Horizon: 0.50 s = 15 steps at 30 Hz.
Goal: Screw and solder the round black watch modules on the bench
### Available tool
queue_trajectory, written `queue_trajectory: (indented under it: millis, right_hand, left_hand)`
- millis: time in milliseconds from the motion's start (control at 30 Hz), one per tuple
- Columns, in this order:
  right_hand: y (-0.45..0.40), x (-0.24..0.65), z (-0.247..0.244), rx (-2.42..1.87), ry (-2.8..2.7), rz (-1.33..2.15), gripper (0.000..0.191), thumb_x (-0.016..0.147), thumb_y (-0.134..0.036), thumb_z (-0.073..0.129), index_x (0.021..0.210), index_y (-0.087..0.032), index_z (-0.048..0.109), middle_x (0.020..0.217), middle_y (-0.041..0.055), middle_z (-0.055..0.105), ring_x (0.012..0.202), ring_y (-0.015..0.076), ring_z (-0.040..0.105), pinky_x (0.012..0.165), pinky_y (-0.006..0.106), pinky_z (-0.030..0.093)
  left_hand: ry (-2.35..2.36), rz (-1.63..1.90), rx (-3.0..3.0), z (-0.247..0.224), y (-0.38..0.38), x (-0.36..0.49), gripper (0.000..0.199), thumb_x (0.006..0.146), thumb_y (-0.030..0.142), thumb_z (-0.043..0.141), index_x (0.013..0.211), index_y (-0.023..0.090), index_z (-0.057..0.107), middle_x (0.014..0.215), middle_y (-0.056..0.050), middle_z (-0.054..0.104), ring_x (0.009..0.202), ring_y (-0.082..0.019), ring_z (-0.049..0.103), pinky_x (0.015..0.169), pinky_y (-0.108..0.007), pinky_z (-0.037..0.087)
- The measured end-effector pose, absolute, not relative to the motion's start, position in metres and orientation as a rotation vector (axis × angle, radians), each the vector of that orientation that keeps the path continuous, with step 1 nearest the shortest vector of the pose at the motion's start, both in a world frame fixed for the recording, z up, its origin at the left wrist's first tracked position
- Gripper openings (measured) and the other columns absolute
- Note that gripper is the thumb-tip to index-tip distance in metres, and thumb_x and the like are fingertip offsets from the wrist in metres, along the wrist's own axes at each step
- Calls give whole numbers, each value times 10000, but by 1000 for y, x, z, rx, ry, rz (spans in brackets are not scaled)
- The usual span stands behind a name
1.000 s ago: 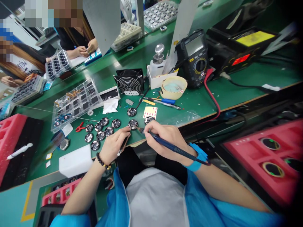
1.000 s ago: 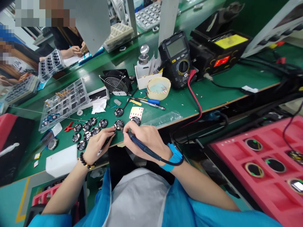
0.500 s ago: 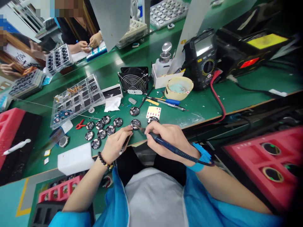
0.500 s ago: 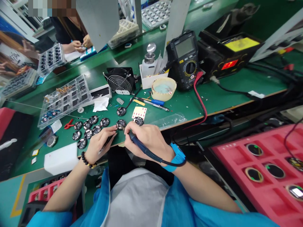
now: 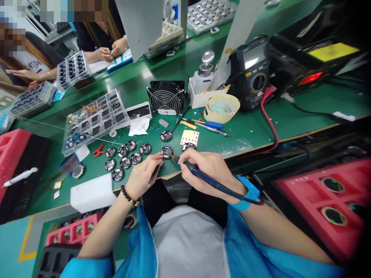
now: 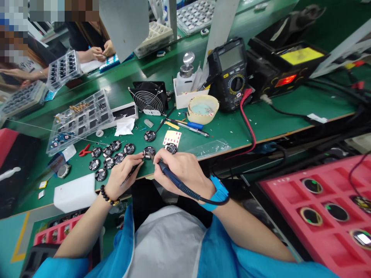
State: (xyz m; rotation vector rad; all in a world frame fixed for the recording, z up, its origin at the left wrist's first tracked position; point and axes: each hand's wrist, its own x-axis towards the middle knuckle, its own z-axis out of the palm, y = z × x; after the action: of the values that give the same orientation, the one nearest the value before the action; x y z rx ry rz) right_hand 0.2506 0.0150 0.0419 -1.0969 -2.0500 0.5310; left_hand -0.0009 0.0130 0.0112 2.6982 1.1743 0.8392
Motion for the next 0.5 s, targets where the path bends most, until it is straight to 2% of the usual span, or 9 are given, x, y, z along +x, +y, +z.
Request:
queue_trajectory:
  millis: [500]
  right_hand:
    - [14,253,42,-1105,-2023,549,57,942,-238,555,949,-213,605,603,-74,561,554,128,565,582,271,357]
  left_hand:
    - [1219,874,2704,10,12,1,210,1018,113,574,1204,207,550,1230,-111,707,1240,-189,692,995,-290,631]
